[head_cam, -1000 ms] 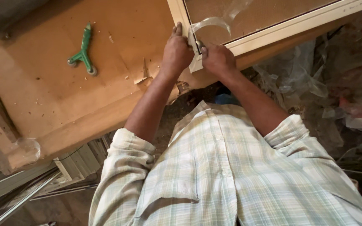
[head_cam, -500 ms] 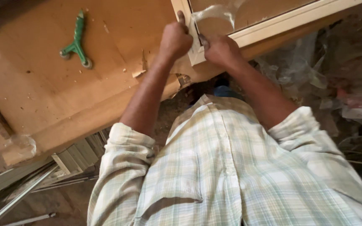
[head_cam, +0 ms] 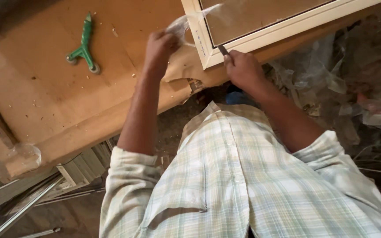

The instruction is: The person uses a utility knife to carefully cut and peel protective plastic film from the edges and surface of a rectangular window frame. The person works methodically around the perimeter and then removes the remaining film from the center area.

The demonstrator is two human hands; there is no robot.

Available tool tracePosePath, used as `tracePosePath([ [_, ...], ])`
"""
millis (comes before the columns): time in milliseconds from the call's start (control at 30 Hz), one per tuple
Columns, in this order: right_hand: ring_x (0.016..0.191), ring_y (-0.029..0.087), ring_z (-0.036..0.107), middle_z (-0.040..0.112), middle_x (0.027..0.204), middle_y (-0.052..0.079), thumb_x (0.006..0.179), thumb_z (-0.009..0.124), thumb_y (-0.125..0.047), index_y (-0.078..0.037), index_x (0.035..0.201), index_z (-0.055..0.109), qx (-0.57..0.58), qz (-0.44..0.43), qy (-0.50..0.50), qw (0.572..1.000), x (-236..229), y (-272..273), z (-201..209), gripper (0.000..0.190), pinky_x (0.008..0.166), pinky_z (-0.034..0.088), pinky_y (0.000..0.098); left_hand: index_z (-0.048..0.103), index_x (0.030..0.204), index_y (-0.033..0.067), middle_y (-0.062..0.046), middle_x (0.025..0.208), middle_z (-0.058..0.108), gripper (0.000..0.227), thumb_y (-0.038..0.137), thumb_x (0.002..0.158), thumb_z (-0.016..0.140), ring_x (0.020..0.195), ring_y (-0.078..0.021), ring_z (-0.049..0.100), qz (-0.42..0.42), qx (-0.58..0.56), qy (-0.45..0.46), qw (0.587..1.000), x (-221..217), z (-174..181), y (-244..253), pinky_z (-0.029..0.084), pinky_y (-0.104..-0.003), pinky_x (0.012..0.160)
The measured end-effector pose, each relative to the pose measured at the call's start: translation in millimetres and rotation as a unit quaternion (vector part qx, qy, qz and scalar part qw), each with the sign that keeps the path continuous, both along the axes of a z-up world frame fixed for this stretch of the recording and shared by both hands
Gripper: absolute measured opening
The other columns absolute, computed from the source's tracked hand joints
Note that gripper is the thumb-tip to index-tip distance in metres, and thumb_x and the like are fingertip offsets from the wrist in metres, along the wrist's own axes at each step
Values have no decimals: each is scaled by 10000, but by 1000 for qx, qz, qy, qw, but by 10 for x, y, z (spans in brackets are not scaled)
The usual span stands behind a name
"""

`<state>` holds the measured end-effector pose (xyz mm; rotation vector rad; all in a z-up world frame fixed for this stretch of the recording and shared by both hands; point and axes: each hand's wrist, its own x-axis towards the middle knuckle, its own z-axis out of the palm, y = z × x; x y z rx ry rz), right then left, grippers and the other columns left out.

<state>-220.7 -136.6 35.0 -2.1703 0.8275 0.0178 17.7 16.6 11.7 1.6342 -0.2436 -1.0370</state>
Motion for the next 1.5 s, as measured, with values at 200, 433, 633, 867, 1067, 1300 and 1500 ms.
tracePosePath([
  [200, 794, 485, 646, 677, 814, 250, 1042, 575, -298, -41, 953, 688, 1, 9, 19, 1000, -66, 59, -49, 294, 678, 493, 572, 766, 1054, -17, -148, 1053, 755, 286, 141, 883, 601, 911, -200, 712, 65, 16, 7, 998, 313, 380, 695, 592, -328, 883],
  [433, 821, 461, 671, 690, 829, 226, 1039, 561, -294, -47, 956, 686, 5, -17, -41, 999, -123, -74, -43, 290, 717, 523, 544, 657, 962, 10, -131, 998, 677, 161, 162, 993, 612, 985, -295, 673, 177, -28, 192, 965, 177, -10, 1124, 590, -474, 941],
  [633, 816, 453, 679, 714, 842, 206, 1033, 534, -311, -69, 946, 700, -2, -9, -9, 1000, 341, -127, -217, 306, 735, 515, 565, 630, 1202, 37, -165, 1276, 634, 324, 300, 1098, 472, 1257, -328, 648, 279, -313, 323, 848, -242, -173, 917, 533, -494, 1061],
  [867, 866, 486, 660, 702, 888, 258, 1016, 572, -287, -30, 956, 693, -38, -18, -15, 999, 527, -102, -308, 291, 756, 511, 576, 635, 1366, 9, -155, 1360, 687, 664, 537, 991, 484, 1241, -273, 670, 253, -265, 277, 889, -777, -160, 567, 519, -406, 1052],
  [1067, 877, 484, 665, 704, 907, 265, 993, 569, -276, -39, 973, 714, -37, -9, 9, 999, 578, -101, -296, 279, 774, 518, 571, 657, 1392, -43, -215, 1343, 746, 615, 396, 963, 696, 1222, -270, 717, 25, 54, -136, 989, -653, -469, 47, 557, -369, 1052],
  [1300, 855, 496, 651, 699, 886, 258, 1014, 563, -282, -29, 955, 691, -28, -48, -14, 998, 453, -83, -274, 289, 745, 498, 590, 264, 1491, -20, -240, 1335, 581, 929, 380, 864, 819, 1226, -314, 589, 194, 106, -18, 975, -258, -265, -540, 461, -458, 1071],
  [1500, 827, 503, 645, 685, 838, 255, 997, 601, -277, -45, 920, 684, -45, -58, -42, 996, 332, -98, -393, 258, 706, 502, 595, 656, 1272, -39, -190, 1149, 702, 454, 246, 919, 688, 1060, -284, 645, 114, -91, 193, 970, 100, -255, -676, 543, -466, 1000],
])
